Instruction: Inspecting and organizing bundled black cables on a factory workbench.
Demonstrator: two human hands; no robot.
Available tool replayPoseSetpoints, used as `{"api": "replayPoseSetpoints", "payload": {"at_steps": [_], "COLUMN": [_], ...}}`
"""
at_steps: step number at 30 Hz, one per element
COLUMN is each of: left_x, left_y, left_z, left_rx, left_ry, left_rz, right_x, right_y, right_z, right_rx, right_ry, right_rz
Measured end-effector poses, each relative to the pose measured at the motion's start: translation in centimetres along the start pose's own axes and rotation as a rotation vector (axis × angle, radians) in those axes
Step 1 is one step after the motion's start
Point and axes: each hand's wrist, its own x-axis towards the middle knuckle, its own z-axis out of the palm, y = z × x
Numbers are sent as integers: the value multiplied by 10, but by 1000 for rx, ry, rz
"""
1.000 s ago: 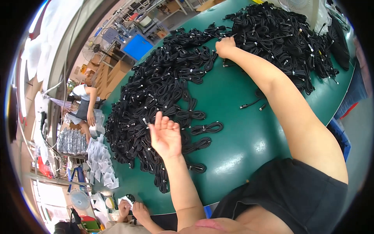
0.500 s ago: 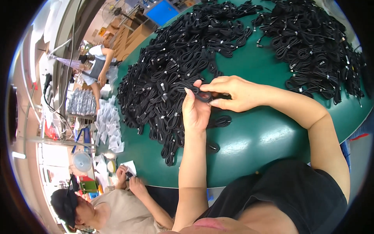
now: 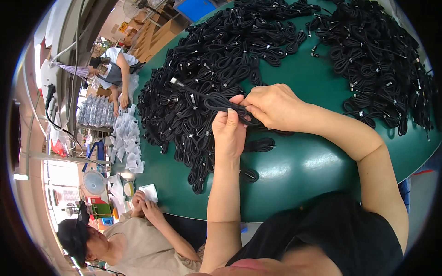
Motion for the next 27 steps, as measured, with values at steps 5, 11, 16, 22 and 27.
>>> {"api": "replayPoseSetpoints", "payload": {"at_steps": [5, 11, 16, 22, 27], "left_x": [2, 1, 2, -1, -1], "left_y": [2, -1, -2, 4, 1], "left_z": [-9, -3, -5, 0, 3], "left_rx": [-123, -71, -144, 9, 155], "left_ry": [-9, -57, -33, -7, -42], "left_rz": [50, 3, 14, -67, -49], "right_x": [2, 4, 3, 15, 46], "right_y": [-4, -7, -8, 4, -20], "right_z": [-6, -9, -9, -18, -25], "right_rx": [3, 114, 143, 60, 280], "right_ry": [-46, -57, -124, 26, 20], "right_rz": [37, 111, 166, -99, 155]}}
